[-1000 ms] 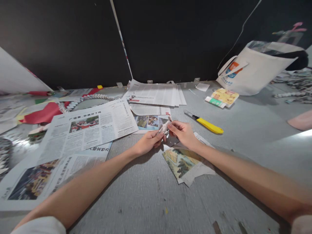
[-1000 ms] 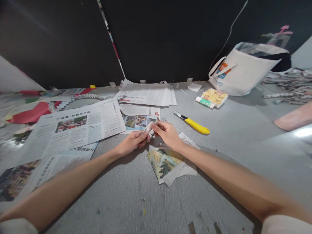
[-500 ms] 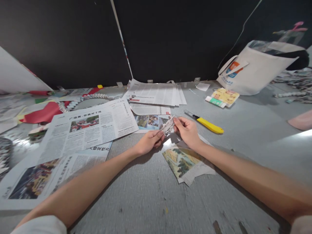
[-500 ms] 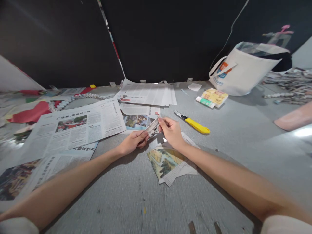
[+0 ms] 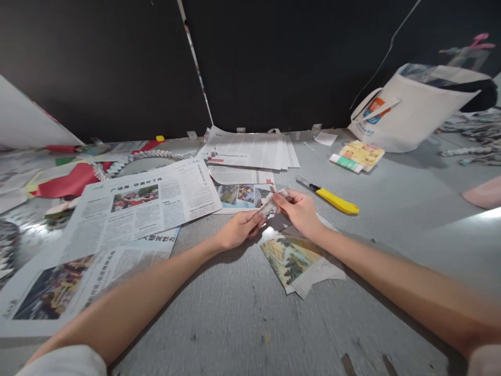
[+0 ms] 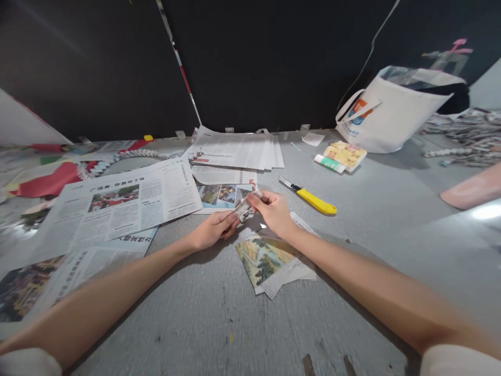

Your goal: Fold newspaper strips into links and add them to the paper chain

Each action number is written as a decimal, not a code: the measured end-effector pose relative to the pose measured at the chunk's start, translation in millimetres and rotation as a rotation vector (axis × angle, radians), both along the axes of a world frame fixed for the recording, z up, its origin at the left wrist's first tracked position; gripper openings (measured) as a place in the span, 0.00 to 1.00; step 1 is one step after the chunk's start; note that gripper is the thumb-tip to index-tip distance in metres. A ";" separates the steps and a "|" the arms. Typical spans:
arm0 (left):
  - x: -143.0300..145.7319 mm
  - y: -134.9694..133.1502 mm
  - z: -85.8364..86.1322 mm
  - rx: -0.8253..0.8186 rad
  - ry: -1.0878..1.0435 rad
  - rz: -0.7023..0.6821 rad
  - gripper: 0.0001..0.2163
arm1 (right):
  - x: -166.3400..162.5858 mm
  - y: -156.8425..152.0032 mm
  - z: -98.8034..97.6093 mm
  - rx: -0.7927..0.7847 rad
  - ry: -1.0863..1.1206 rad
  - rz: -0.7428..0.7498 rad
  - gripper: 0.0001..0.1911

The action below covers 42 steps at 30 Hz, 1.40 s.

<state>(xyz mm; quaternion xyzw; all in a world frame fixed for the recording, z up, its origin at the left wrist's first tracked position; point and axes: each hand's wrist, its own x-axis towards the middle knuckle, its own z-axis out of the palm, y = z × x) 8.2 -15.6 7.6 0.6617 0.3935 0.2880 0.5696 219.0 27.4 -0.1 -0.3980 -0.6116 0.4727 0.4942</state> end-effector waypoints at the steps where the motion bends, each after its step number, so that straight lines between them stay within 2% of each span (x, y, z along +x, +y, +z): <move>1: 0.1 0.8 -0.2 -0.011 -0.011 0.007 0.24 | 0.6 1.1 0.6 -0.005 0.020 -0.042 0.27; 9: 0.7 2.5 -3.4 -0.103 -0.088 0.072 0.23 | 0.6 7.9 -8.6 -0.064 0.173 -0.084 0.21; 13: 1.7 2.9 -3.4 -0.121 -0.117 0.138 0.23 | -0.1 10.2 -12.5 -0.094 0.210 -0.085 0.21; 18: 0.9 2.5 -2.7 -0.100 -0.080 0.137 0.23 | -1.6 10.7 -10.1 -0.140 0.244 -0.030 0.22; 24: 0.4 1.2 -0.8 -0.079 -0.044 0.117 0.24 | -2.8 1.5 3.6 -0.135 0.019 0.065 0.27; 29: 0.1 2.1 -4.9 -0.109 -0.111 0.154 0.23 | -4.0 -1.6 7.9 -0.112 0.005 0.047 0.29; 35: -0.3 1.7 -3.8 -0.054 -0.166 0.177 0.20 | -2.5 0.5 5.6 -0.112 0.060 0.107 0.21; 42: -2.8 0.9 -2.0 -0.046 -0.401 0.271 0.12 | -0.4 3.6 -0.3 -0.155 0.245 0.193 0.06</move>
